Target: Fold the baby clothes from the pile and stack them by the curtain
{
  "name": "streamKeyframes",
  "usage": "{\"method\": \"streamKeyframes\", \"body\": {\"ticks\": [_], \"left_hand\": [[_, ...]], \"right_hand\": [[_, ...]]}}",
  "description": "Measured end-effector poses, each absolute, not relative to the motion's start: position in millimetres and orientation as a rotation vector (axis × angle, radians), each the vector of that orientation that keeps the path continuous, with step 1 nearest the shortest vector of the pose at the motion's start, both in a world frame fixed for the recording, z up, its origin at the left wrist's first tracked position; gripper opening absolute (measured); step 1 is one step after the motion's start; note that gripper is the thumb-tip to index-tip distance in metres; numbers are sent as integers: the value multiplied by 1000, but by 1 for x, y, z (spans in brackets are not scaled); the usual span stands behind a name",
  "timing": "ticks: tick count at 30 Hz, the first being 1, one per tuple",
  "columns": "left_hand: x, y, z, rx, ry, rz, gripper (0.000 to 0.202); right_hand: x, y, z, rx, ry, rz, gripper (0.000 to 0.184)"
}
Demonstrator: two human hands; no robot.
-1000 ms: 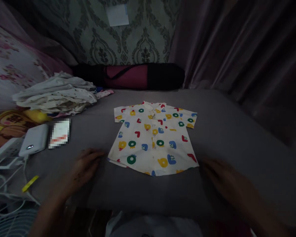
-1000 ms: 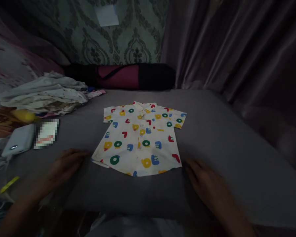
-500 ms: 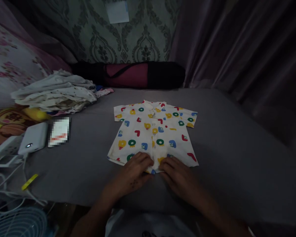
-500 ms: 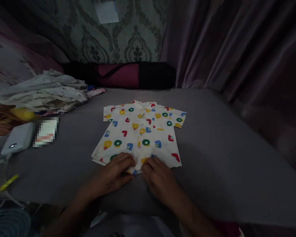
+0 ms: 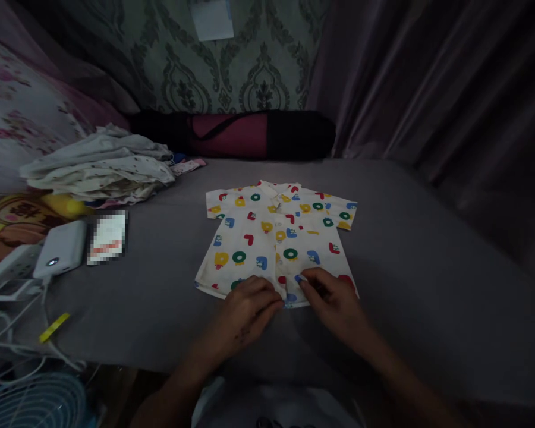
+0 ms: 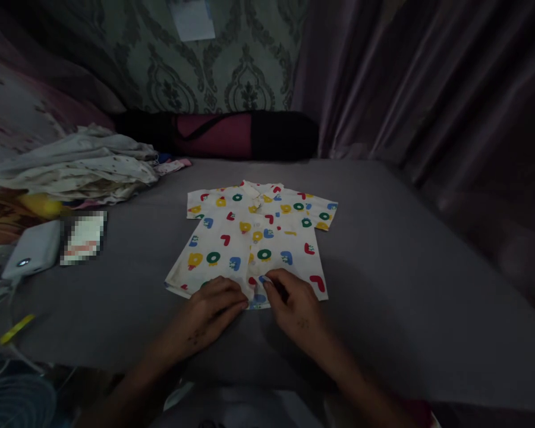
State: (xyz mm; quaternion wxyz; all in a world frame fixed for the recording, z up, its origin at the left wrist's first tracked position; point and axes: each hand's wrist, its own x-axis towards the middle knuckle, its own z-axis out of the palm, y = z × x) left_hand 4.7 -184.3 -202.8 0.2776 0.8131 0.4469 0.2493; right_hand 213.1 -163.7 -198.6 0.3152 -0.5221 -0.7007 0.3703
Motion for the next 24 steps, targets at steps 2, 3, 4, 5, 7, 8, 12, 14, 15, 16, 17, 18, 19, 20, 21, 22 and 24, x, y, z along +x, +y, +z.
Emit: {"method": "streamKeyframes", "body": {"ticks": [2, 3, 4, 5, 7, 8, 12, 14, 15, 16, 17, 18, 19, 20, 21, 22, 24], "left_hand": [[6, -186, -208, 2230, 1185, 632, 23], [6, -187, -211, 2249, 1187, 618, 23], [6, -188, -214, 2265, 1191, 608, 23], [6, -190, -217, 2278, 1195, 603, 22], [5, -192, -218, 2300, 1196, 596, 21], [4, -193, -217, 2306, 1193, 590, 21], [1, -191, -207, 2273, 1230, 576, 19], [4, -184, -203, 2246, 1292, 594, 22], [6, -179, -202, 2250, 1325, 602, 25], [9, -174, -203, 2269, 1359, 603, 29], [14, -169, -205, 2302, 1392, 586, 33], [18, -164, -208, 2345, 1421, 550, 39], [22, -160, -212, 2390, 1450, 504, 46], [26, -157, -217, 2430, 1472, 448, 52], [30, -155, -223, 2459, 1485, 388, 58], [32, -154, -228, 2477, 1491, 334, 62], [33, -155, -239, 2494, 1489, 258, 66]], "right_hand": [[211, -169, -200, -1334, -1947, 891, 19], [211, -171, -202, -1307, -2010, 845, 19], [210, -174, -204, -1279, -2074, 797, 19], [209, -176, -206, -1255, -2136, 750, 20], [207, -181, -209, -1227, -2268, 680, 22], [207, -184, -208, -1221, -2343, 662, 23], [211, -192, -196, -1155, -2594, 669, 19], [216, -187, -189, -1103, -2631, 757, 18], [219, -181, -187, -1094, -2612, 795, 20], [223, -171, -186, -1098, -2574, 803, 22], [228, -158, -188, -1131, -2511, 772, 25], [232, -144, -191, -1170, -2431, 676, 28], [237, -128, -197, -1212, -2371, 552, 30], [242, -112, -204, -1273, -2316, 420, 34], [247, -97, -211, -1328, -2325, 337, 39], [251, -85, -219, -1394, -2352, 287, 44], [257, -70, -233, -1486, -2441, 258, 52]]}}
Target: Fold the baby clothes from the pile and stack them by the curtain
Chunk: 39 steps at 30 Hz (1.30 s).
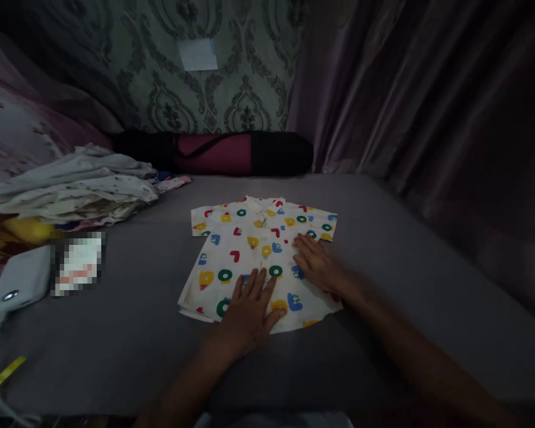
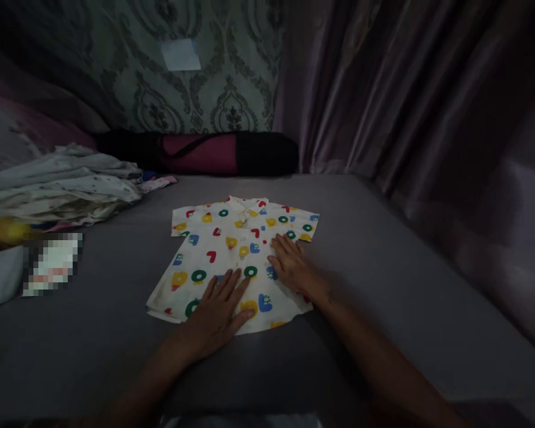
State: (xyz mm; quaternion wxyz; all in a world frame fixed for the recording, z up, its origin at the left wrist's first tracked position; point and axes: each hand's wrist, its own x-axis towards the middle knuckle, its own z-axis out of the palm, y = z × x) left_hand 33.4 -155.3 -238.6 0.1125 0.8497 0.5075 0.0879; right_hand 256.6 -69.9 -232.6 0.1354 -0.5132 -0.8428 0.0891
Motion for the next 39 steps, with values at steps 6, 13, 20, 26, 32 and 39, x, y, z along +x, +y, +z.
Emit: {"method": "streamKeyframes", "body": {"ticks": [6, 13, 20, 26, 32, 39], "left_hand": [[32, -160, -250, 2521, 1512, 262, 68], [35, -159, -240, 2460, 1504, 191, 69], [21, -161, -227, 2417, 1393, 224, 66], [-38, -141, -230, 2340, 1783, 259, 62], [-84, -132, -253, 2421, 1847, -21, 67], [-109, -139, -282, 2611, 1757, 48, 61]], "right_hand": [[262, -91, -243, -1407, -2618, 286, 55], [275, -146, -228, -1239, -2726, 358, 57], [282, -185, -203, -1267, -2764, 471, 60], [283, -174, -168, -1373, -2646, 774, 34], [275, -122, -204, -1482, -2489, 353, 51], [276, -126, -231, -1439, -2643, 356, 56]]}}
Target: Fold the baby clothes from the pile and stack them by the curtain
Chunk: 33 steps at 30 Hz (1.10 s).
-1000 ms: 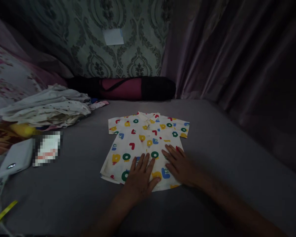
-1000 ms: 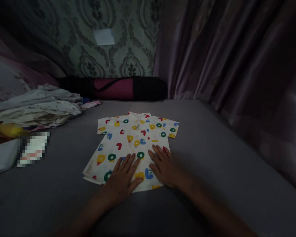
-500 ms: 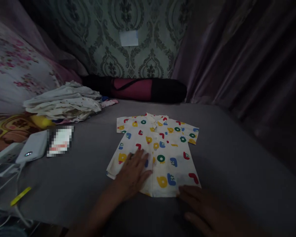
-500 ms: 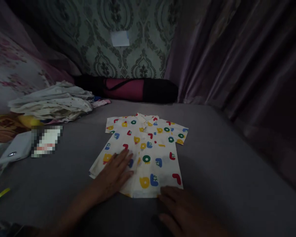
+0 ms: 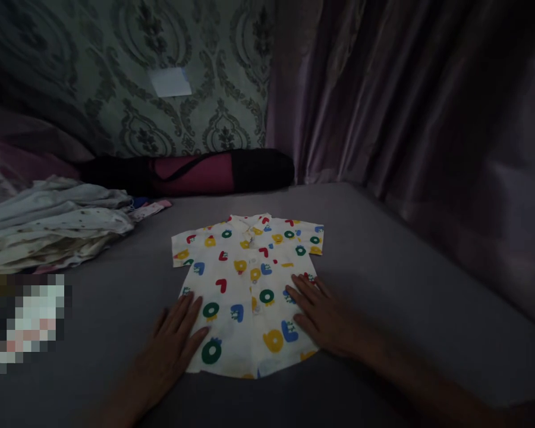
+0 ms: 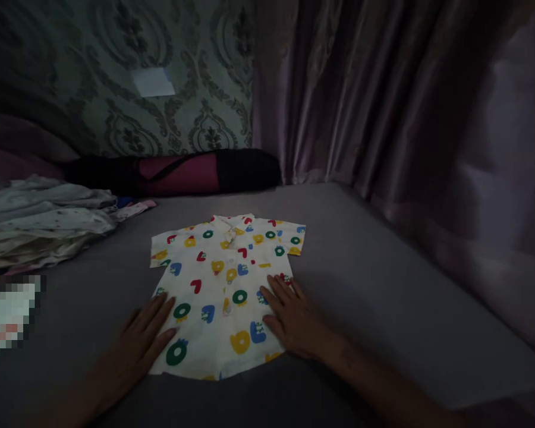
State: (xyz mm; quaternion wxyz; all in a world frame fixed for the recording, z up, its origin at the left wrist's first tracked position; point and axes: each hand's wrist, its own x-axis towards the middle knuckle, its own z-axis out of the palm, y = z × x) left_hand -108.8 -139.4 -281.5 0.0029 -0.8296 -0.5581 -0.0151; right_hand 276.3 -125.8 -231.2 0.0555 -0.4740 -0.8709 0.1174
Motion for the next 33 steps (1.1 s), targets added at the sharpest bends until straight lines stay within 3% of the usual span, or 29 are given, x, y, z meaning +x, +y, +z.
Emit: {"method": "streamKeyframes", "body": {"ticks": [8, 14, 18, 25, 33], "left_hand": [[-116, -135, -279, -2630, -1685, -3, 61], [-108, -103, -232, -2744, -1771, 162, 48], [-80, -49, -196, -2810, -1930, 259, 45], [43, 57, -187, -3231, -1363, -412, 35], [152, 102, -217, -3411, -1433, -686, 26]], "right_hand": [[295, -158, -228, -1390, -2586, 351, 55], [304, -185, -226, -1402, -2527, 281, 56], [304, -196, -224, -1482, -2366, 293, 38], [287, -183, -240, -1954, -1726, 238, 30], [274, -183, -257, -2022, -1577, 108, 28]]}}
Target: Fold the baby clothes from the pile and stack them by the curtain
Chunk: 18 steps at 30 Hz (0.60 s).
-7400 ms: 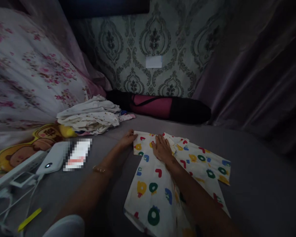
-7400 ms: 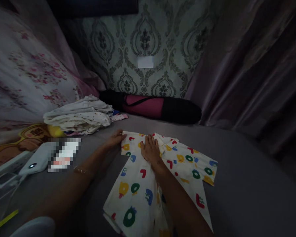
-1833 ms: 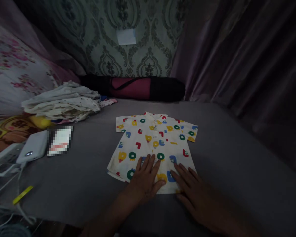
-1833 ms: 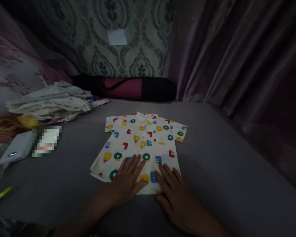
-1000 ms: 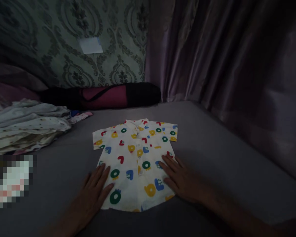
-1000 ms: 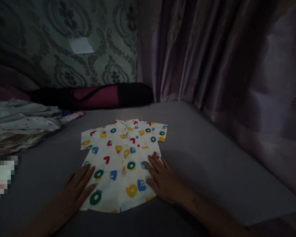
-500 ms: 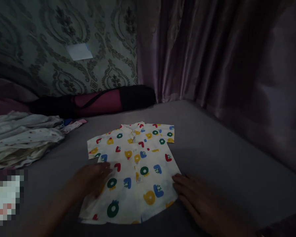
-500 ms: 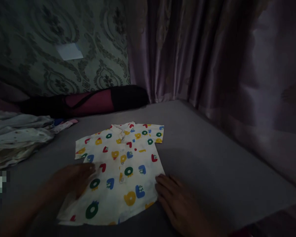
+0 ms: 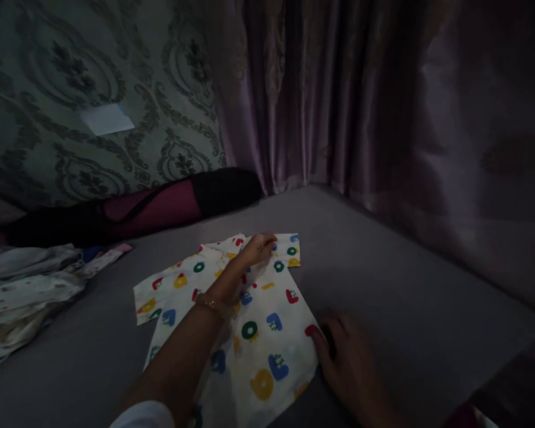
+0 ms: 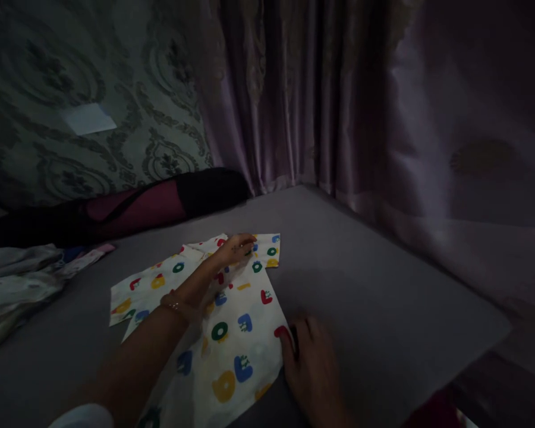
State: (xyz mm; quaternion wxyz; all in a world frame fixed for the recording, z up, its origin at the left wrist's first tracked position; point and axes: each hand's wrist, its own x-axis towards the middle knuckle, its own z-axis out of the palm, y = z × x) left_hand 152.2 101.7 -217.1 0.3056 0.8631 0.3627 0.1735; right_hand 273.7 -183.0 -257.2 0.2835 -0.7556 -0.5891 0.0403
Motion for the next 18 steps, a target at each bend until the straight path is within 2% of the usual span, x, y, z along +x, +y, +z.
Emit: {"method": "streamKeyframes", "body": {"ticks": [9, 18], "left_hand": [[205, 121, -231, 2166, 1135, 606, 15], [179, 112, -224, 2268, 1196, 674, 15]], "right_hand": [[273, -182, -256, -1953, -1490, 116, 27], [273, -185, -261, -1926, -1525, 93, 21]]}}
